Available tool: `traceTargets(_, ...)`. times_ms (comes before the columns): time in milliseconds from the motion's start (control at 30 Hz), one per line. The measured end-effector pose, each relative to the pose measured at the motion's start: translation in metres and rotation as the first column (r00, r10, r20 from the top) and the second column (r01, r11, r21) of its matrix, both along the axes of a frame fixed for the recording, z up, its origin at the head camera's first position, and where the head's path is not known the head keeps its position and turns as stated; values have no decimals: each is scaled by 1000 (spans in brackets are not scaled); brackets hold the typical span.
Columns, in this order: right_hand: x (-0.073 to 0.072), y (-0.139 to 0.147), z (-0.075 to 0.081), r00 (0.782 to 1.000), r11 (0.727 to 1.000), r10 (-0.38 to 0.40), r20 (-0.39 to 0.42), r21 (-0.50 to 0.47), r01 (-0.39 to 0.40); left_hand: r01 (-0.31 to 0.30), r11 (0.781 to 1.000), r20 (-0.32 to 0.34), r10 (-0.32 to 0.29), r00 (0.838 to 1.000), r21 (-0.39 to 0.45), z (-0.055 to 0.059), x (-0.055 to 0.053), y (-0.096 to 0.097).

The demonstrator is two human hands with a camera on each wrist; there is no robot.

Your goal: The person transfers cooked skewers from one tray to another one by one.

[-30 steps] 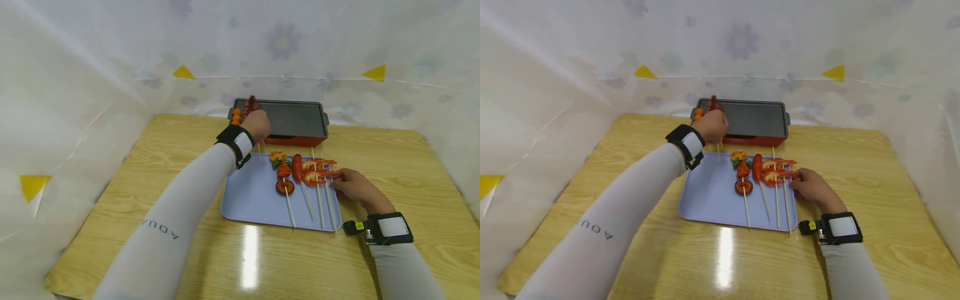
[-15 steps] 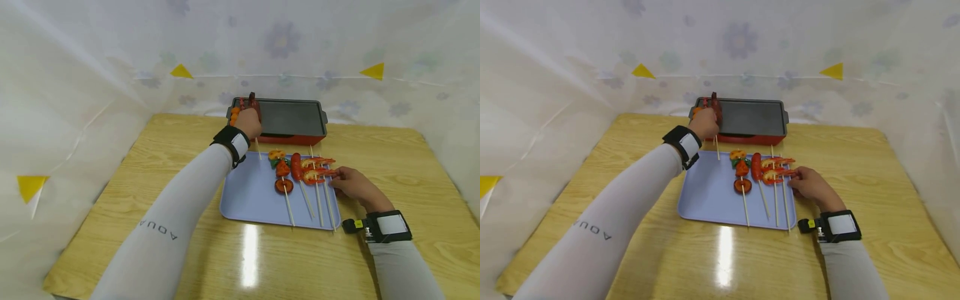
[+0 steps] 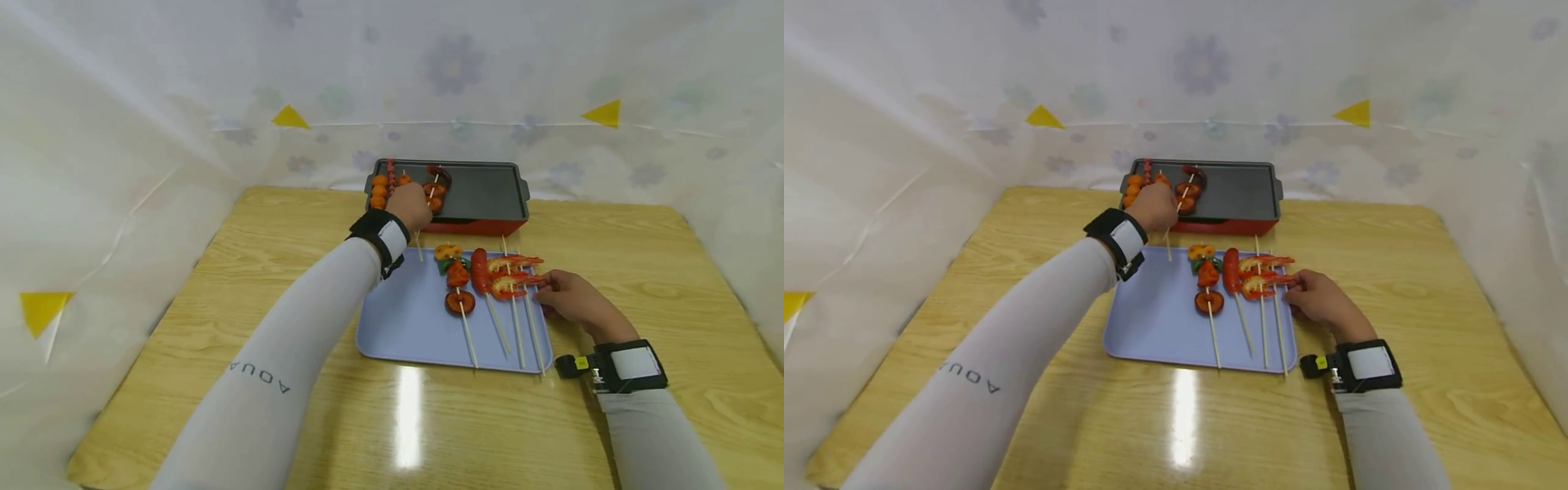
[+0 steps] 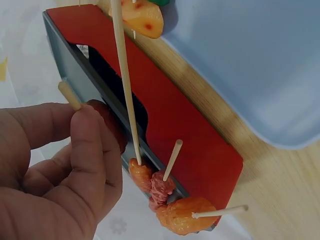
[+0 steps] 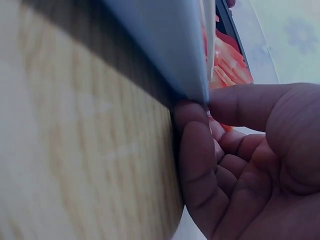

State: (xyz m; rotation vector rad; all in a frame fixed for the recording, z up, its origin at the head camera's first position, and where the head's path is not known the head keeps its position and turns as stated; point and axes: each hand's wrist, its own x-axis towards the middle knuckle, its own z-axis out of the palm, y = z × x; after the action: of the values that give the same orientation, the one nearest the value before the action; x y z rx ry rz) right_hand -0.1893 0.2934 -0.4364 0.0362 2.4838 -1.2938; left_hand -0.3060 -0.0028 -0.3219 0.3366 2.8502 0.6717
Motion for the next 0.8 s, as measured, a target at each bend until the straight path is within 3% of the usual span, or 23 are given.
traceTargets(333,-1,-4,3,1000,1000,1,0,6,-1,-24,998,49,21,999,55,-1,0,-5)
traceTargets(600,0,-6,1,1000,1000,5,4,-2,-5,-86,993,117,77,990,80,-2,0,-7)
traceTargets(800,0,-6,1,1000,1000,6,1,-10,-6,-53,996,102,45,994,73,0,1,-6)
